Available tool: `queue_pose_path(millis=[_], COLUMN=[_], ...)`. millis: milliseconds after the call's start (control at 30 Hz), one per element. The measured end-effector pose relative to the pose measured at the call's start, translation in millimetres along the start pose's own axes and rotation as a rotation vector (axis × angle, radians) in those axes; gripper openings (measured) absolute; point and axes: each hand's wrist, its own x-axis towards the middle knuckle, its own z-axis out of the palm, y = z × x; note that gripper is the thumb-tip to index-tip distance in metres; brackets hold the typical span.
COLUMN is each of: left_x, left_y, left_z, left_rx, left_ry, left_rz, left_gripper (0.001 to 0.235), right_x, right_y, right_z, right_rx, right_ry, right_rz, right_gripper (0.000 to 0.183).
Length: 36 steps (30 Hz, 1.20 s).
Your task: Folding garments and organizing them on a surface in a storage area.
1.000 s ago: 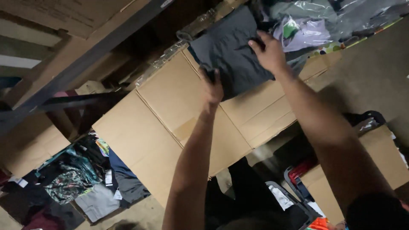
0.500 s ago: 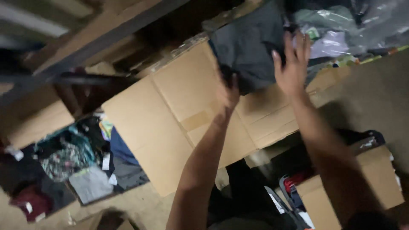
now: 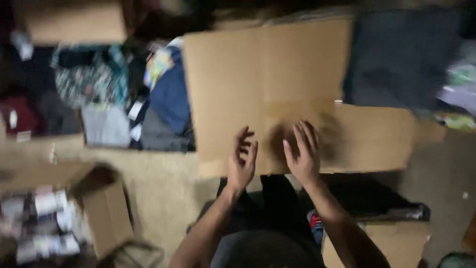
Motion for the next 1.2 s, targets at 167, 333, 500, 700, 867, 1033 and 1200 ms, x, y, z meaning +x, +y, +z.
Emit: queue_pose_path(millis=[167,333,500,700,867,1033,1200], left_x=[15,42,58,55,56,74,79], left_y=[-13,-106,-283,-404,-337,-351,-469], left_z=[-68,-133,-181,-171,-197,-209,-239], left_rx=[-0.004,-0.029,-0.053,0.002,0.434,1.094,1.324], left_ry=[0.242,0.594,0.659,0.547,0.461,-0.004,-0.075], left_rz=[0.019,0.022,-0.383,-0.711,-0.489,-0.243,-0.381], left_gripper=[0.043,0.029,0.031,0.051,0.041,0.049,0.035], right_x=[37,29,-10,-42,-39,-27,-18], right_y=[-59,-89,-98,-107,-120,-151,-161], right_z=[52,104,134,153,166,172,174], right_rx=[0.176,0.322,0.277,0.326,0.31,0.385,0.383], right_ry=[-0.166,-0.315,-0.349,-0.388,-0.426,-0.463,-0.471], right_rz=[-0.096,-0.066,-0.071,-0.073,-0.048,0.083,0.08], right_gripper=[0.044,0.035,0.031,0.017,0.014,0.016,0.015])
